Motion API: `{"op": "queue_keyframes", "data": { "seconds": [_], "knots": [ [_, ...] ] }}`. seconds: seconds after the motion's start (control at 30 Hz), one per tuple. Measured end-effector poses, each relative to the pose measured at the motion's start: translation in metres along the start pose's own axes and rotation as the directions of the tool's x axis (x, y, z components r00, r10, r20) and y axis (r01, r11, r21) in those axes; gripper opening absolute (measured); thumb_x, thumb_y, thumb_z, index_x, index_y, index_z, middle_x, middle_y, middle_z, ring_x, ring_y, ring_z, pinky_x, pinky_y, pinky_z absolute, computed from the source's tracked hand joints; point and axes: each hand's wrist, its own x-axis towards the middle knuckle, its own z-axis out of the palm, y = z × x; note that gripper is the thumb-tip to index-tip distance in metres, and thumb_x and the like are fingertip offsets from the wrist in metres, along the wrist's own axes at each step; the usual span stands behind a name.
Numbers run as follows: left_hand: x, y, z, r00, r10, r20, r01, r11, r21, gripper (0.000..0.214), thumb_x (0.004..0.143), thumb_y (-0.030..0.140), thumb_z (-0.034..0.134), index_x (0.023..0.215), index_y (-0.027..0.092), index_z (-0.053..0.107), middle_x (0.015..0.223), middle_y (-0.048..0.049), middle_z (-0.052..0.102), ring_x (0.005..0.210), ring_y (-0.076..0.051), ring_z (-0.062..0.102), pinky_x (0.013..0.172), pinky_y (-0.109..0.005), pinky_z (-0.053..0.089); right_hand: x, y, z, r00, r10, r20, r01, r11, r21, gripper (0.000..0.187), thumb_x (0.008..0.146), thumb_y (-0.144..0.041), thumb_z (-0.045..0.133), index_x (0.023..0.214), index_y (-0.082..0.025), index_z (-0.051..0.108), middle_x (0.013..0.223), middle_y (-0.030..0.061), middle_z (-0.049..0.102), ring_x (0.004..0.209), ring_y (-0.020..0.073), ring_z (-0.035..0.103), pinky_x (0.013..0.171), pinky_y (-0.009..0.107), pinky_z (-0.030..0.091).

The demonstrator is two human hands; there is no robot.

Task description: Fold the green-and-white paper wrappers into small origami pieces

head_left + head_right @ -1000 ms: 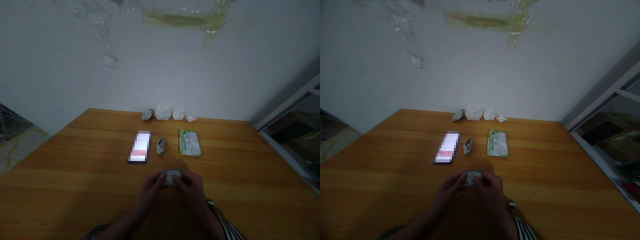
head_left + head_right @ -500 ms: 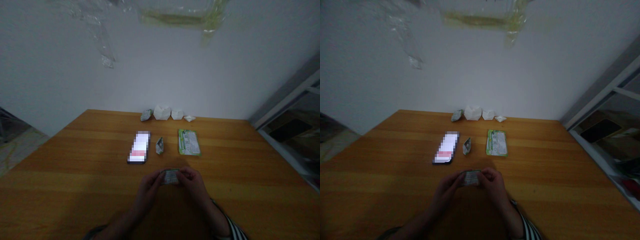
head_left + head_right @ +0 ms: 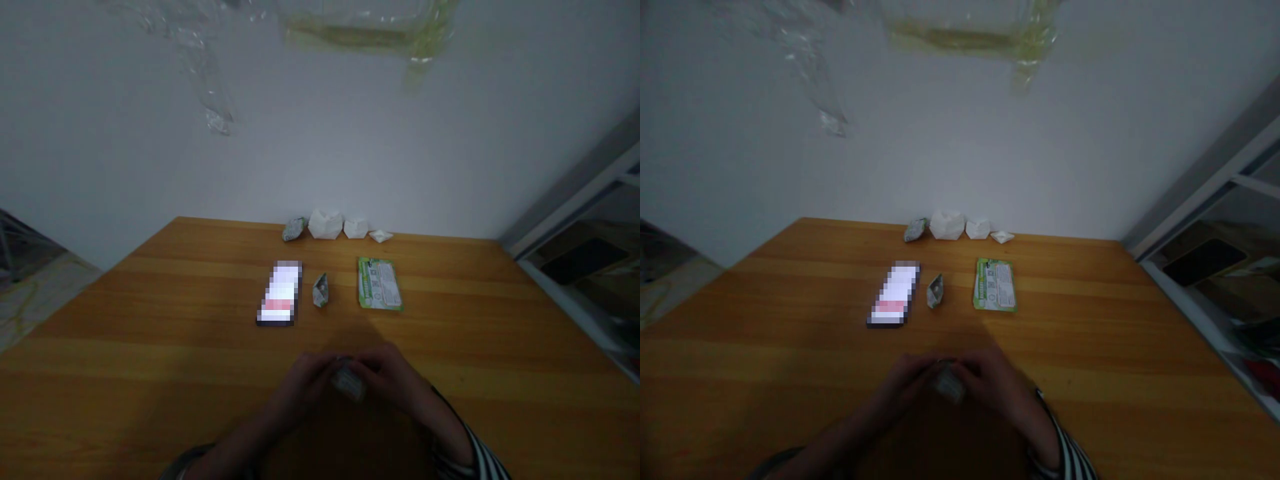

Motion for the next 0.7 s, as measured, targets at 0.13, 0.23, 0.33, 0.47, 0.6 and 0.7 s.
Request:
{"op": "queue_keyframes", "data": {
  "seconds": [0.13,0.23,0.33,0.47,0.6,0.7],
  "knots": [
    [0.004,-0.006,-0.001,0.985,-0.098,-0.14,0.092,0.995,-0.048,0.028,0.085,0.037,0.053,0.092,0.02,0.075,0.083,-0.0042,0.076,0.075,-0.022,0.067,0.067,-0.026,0.049,0.0,-0.001,0.007,0.988,-0.038,-0.151,0.021,0.993,-0.113,0.027,0.086,-0.025,0.053,0.068,-0.019,0.072,0.056,-0.0016,0.066,0.048,0.0128,0.055,0.048,0.021,0.034],
    [0.005,-0.007,-0.003,0.982,-0.166,-0.092,0.158,0.983,-0.092,0.038,0.085,0.043,0.052,0.07,0.015,0.073,0.061,-0.0026,0.07,0.057,-0.018,0.061,0.053,-0.022,0.045,0.001,-0.003,0.01,0.98,0.003,-0.2,-0.029,0.991,-0.127,0.029,0.087,-0.024,0.051,0.066,-0.017,0.07,0.055,-0.0005,0.065,0.048,0.0132,0.057,0.048,0.021,0.034],
    [0.004,-0.006,-0.003,0.973,-0.197,-0.124,0.182,0.976,-0.118,0.041,0.084,0.047,0.052,0.064,0.014,0.069,0.055,-0.0012,0.064,0.051,-0.015,0.057,0.049,-0.021,0.042,0.001,-0.004,0.013,0.974,0.048,-0.22,-0.07,0.993,-0.091,0.032,0.087,-0.025,0.049,0.064,-0.015,0.068,0.054,-0.0001,0.064,0.048,0.0127,0.055,0.047,0.02,0.034],
    [0.005,-0.007,0.002,0.952,-0.256,-0.166,0.2,0.934,-0.295,0.038,0.078,0.049,0.06,0.067,0.013,0.068,0.059,-0.0017,0.064,0.055,-0.015,0.058,0.053,-0.021,0.044,0.001,-0.002,0.02,0.95,0.128,-0.286,-0.128,0.992,0.02,0.032,0.087,-0.029,0.048,0.067,-0.013,0.068,0.057,0.0009,0.064,0.051,0.0129,0.056,0.049,0.02,0.037],
    [0.006,-0.012,0.006,0.94,-0.316,-0.13,0.223,0.855,-0.468,0.037,0.071,0.047,0.069,0.07,0.01,0.069,0.063,-0.0038,0.066,0.057,-0.014,0.058,0.054,-0.022,0.044,0.0,-0.001,0.03,0.915,0.176,-0.364,-0.145,0.983,0.11,0.035,0.088,-0.032,0.047,0.066,-0.012,0.066,0.055,0.0004,0.061,0.051,0.0123,0.055,0.048,0.019,0.037],
    [0.005,-0.014,0.008,0.922,-0.338,-0.188,0.221,0.861,-0.459,0.038,0.069,0.046,0.071,0.065,0.008,0.069,0.058,-0.0038,0.064,0.054,-0.013,0.056,0.052,-0.022,0.042,-0.002,-0.003,0.036,0.909,0.157,-0.386,-0.125,0.986,0.108,0.036,0.088,-0.033,0.047,0.065,-0.012,0.065,0.054,-0.0006,0.059,0.049,0.0115,0.053,0.048,0.019,0.036]
  ]
}}
